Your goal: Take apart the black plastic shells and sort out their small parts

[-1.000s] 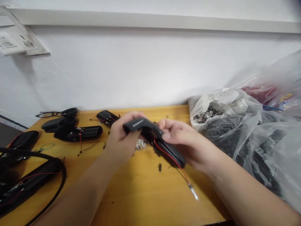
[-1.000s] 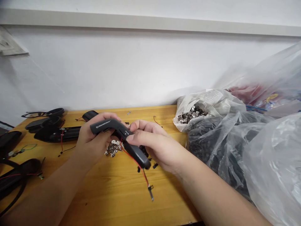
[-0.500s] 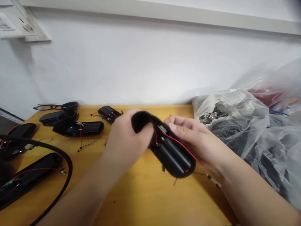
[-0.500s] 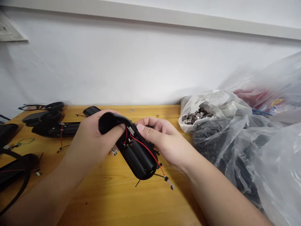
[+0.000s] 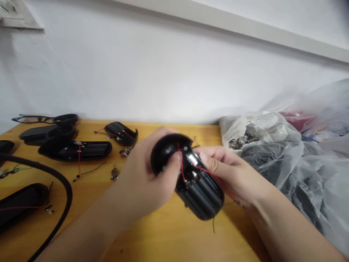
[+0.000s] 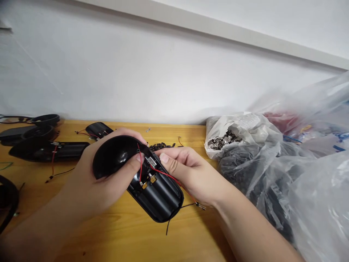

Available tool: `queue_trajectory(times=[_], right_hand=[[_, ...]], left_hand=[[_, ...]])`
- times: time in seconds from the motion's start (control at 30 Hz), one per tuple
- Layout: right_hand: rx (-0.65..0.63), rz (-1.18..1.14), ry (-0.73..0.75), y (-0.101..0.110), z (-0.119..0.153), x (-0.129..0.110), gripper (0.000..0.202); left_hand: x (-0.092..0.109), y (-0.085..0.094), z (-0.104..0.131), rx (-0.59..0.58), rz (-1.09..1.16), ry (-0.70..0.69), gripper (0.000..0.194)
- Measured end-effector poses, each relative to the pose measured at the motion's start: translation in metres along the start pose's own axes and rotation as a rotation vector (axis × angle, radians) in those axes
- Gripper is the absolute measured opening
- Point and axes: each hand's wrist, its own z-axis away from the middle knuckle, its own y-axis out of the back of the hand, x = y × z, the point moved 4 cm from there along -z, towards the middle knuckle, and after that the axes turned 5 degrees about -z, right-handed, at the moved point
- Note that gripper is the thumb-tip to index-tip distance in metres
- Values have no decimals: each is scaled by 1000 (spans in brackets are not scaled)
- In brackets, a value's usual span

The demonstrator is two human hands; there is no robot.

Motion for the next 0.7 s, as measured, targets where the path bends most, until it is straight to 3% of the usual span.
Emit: queue_trajectory(times=[0.47,0.7], right_hand=[[-13,119,113,-5,1,-5,47],[-29,28,62,-5,2,-4,40]], left_hand=[[9,6,9,-49,-17,-24,17],[-1,2,10,-42,102,-6,18]])
